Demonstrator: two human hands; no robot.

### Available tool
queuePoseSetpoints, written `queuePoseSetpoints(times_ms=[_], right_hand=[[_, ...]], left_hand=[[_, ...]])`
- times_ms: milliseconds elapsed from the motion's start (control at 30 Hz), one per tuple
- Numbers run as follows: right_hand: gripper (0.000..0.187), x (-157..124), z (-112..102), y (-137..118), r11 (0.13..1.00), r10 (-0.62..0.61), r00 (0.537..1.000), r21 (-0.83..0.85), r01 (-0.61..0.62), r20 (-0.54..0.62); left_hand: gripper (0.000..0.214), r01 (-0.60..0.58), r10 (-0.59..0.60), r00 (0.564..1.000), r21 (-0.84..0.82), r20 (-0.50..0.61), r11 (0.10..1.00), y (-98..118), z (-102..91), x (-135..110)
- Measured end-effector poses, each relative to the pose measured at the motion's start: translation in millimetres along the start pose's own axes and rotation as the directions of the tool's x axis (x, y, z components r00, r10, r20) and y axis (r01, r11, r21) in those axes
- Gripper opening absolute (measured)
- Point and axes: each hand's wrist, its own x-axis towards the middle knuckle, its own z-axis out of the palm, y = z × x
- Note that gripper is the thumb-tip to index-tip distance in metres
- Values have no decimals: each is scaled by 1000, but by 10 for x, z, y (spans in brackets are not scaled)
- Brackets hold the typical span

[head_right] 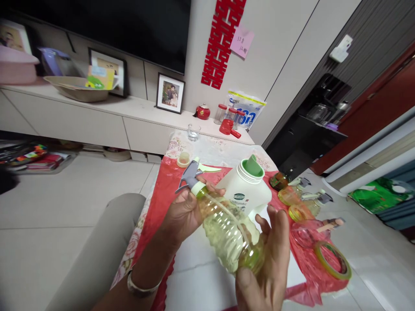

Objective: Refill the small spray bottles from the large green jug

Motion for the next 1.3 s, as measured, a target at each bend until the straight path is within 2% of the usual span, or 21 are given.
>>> queuePoseSetpoints(times_ms=[100,167,233,333,433,533,633,700,767,800,867,967,1033,1100,1167,1200,1233,1267,1300], right_hand=[[79,-18,55,-5,988,-151,988,-30,150,-33],[65,-10,85,31,976,-219,970,-11,219,-101],[47,9,86,67,972,-237,959,-40,233,-155],[40,44,30,47,995,-101,991,-27,99,-91],[54,56,-30,-80,997,67,995,25,-69,81],[74,26,-58,-183,994,89,986,-80,-78,140],[81,3,-103,-160,988,93,990,-134,-79,102],[88,15,-152,-108,976,217,970,-56,-212,109],[96,38,-198,-71,925,367,917,45,-378,160],[97,45,-216,-63,907,401,899,62,-416,176],[96,39,-237,-65,932,358,920,0,-363,157],[98,-15,-247,-71,968,167,982,-206,-145,92],[99,-46,-244,-66,956,131,989,-272,-107,72],[96,-48,-231,-66,959,241,967,-172,-224,85],[96,-31,-209,-82,904,415,896,38,-426,160],[96,-24,-198,-93,858,470,858,123,-499,205],[96,-22,-189,-104,832,492,840,162,-531,227],[95,-29,-184,-109,844,479,850,152,-515,219],[94,-43,-184,-108,885,431,882,102,-454,190]], left_hand=[[30,0,0,1000,-19,-29,1000,8,-11,-1],[28,-4,4,1000,-4,-22,1000,16,-15,0],[26,-9,9,1000,21,-4,1000,18,-18,3],[27,-13,12,1000,54,11,998,5,-27,13],[27,-5,4,1000,63,10,998,-9,-36,22],[24,-2,2,1000,63,11,998,7,-36,19],[25,-1,0,1000,56,28,998,30,-25,6],[26,15,-17,999,59,34,998,27,-14,0],[29,24,-26,999,68,30,997,6,-5,0],[30,27,-28,999,71,22,997,-7,-2,3],[30,27,-27,1000,72,2,997,-27,-1,11],[27,30,-30,999,64,-13,998,-28,-4,16],[27,29,-28,1000,55,-3,998,-14,-2,14],[29,31,-32,999,56,16,998,0,6,8],[30,33,-35,999,61,32,998,4,18,2],[30,31,-33,999,61,36,998,1,24,2],[30,28,-30,999,57,35,998,-4,29,2],[30,23,-25,999,49,28,999,-12,32,4],[29,21,-21,1000,40,17,999,-21,33,7]])
